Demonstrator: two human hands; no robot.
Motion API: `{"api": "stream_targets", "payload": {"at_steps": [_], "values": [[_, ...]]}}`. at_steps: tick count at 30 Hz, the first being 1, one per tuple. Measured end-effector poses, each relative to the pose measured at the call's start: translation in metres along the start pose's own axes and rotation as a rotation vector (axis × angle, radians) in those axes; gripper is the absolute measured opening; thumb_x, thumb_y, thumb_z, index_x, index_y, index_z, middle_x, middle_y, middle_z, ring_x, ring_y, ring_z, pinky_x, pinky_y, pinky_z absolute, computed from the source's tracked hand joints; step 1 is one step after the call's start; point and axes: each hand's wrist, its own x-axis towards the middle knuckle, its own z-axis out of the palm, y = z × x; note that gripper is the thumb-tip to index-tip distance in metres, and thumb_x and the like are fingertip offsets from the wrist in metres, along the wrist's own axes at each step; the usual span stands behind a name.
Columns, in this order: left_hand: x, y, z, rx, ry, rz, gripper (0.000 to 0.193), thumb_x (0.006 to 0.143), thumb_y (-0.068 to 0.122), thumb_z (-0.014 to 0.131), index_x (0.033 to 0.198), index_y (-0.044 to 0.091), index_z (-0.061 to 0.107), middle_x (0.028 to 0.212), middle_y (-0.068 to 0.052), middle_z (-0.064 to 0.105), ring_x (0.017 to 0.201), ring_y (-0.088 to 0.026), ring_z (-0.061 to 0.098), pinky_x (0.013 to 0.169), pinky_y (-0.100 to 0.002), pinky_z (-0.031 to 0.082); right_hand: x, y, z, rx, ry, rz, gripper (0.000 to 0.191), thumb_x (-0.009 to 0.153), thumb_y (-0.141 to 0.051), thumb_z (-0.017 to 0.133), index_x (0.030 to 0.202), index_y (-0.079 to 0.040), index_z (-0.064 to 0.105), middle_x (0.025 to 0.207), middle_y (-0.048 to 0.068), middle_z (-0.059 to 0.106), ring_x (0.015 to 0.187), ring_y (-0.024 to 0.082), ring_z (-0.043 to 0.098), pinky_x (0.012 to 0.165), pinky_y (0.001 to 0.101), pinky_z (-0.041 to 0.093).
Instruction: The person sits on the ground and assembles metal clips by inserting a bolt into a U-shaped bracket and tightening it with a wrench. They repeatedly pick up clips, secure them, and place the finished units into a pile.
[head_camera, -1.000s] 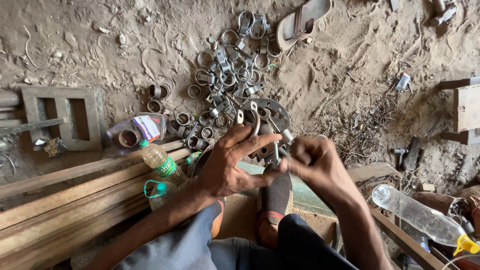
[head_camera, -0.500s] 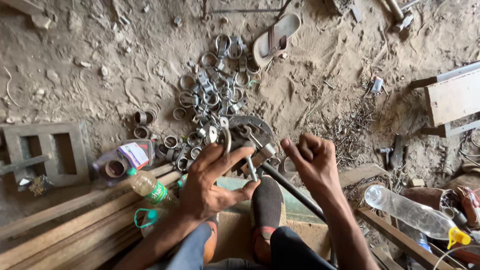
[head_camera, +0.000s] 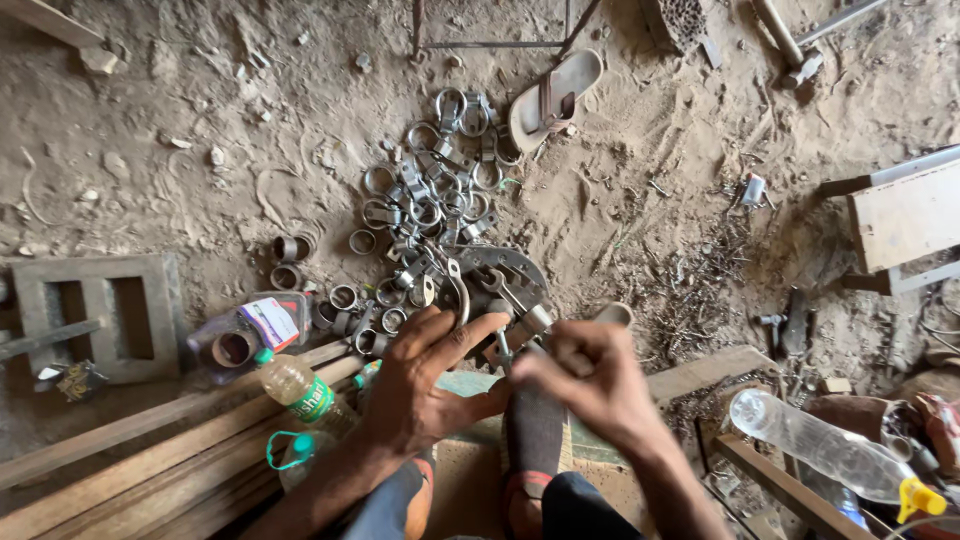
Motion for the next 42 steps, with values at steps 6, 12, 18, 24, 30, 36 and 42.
{"api": "stream_targets", "payload": {"at_steps": [6, 12, 18, 24, 30, 36, 42], "values": [[0.003, 0.005, 0.002, -0.008, 0.054, -0.021, 0.065, 0.079, 0.03, 0.09, 0.136, 0.01, 0.065, 0.112, -0.01, 0.07, 0.101, -0.027, 0.067, 0.089, -0.04, 0.055, 0.005, -0.017, -0.009, 0.16, 0.29, 0.295, 0.044, 0.082, -0.032, 0.085, 0.059, -0.014, 0.051, 0.055, -0.006, 0.055, 0.052, 0.009, 0.06, 0.049, 0.0278, 0.053], [0.005, 0.003, 0.003, 0.038, 0.033, 0.005, 0.068, 0.074, 0.037, 0.092, 0.131, 0.008, 0.066, 0.112, -0.011, 0.071, 0.099, -0.029, 0.067, 0.087, -0.04, 0.054, 0.002, -0.003, -0.001, -0.089, 0.032, 0.033, 0.046, 0.076, -0.027, 0.09, 0.055, -0.014, 0.052, 0.051, -0.003, 0.043, 0.047, 0.011, 0.036, 0.045, 0.0281, 0.029], [0.001, 0.003, 0.004, 0.038, 0.123, -0.006, 0.063, 0.079, 0.032, 0.089, 0.133, 0.009, 0.065, 0.114, -0.009, 0.071, 0.104, -0.026, 0.07, 0.091, -0.038, 0.058, 0.001, 0.01, 0.002, 0.167, 0.381, 0.116, 0.048, 0.089, -0.032, 0.081, 0.06, -0.02, 0.045, 0.055, -0.01, 0.05, 0.046, 0.004, 0.044, 0.043, 0.0223, 0.041], [0.005, 0.002, 0.003, -0.017, -0.003, -0.014, 0.075, 0.068, 0.033, 0.091, 0.133, 0.005, 0.065, 0.108, -0.012, 0.071, 0.095, -0.028, 0.068, 0.084, -0.039, 0.055, 0.003, -0.001, 0.014, 0.169, 0.093, 0.004, 0.05, 0.082, -0.024, 0.084, 0.058, -0.019, 0.041, 0.05, -0.008, 0.038, 0.044, 0.005, 0.036, 0.042, 0.0236, 0.031], [0.003, 0.004, 0.002, 0.052, 0.096, 0.006, 0.066, 0.074, 0.028, 0.09, 0.132, 0.008, 0.065, 0.113, -0.01, 0.072, 0.101, -0.029, 0.069, 0.091, -0.041, 0.056, 0.004, -0.007, 0.007, 0.365, 0.249, 0.203, 0.055, 0.088, -0.02, 0.079, 0.057, -0.021, 0.033, 0.051, -0.009, 0.034, 0.045, 0.004, 0.03, 0.041, 0.0258, 0.027], [0.004, 0.003, -0.003, -0.03, -0.02, -0.1, 0.067, 0.069, 0.02, 0.089, 0.132, 0.01, 0.068, 0.105, -0.01, 0.073, 0.095, -0.029, 0.069, 0.085, -0.041, 0.056, 0.002, -0.01, 0.03, 0.296, 0.067, 0.187, 0.063, 0.082, -0.019, 0.088, 0.06, -0.017, 0.029, 0.057, -0.01, 0.03, 0.055, 0.002, 0.028, 0.047, 0.0262, 0.021], [-0.003, -0.01, -0.01, 0.077, 0.061, -0.083, 0.073, 0.059, 0.022, 0.093, 0.127, 0.014, 0.069, 0.095, -0.008, 0.069, 0.085, -0.024, 0.066, 0.072, -0.038, 0.055, 0.003, -0.019, 0.037, 0.142, 0.131, 0.067, 0.054, 0.089, -0.029, 0.084, 0.057, -0.016, 0.042, 0.051, -0.009, 0.038, 0.046, 0.003, 0.031, 0.045, 0.0269, 0.022]]}}
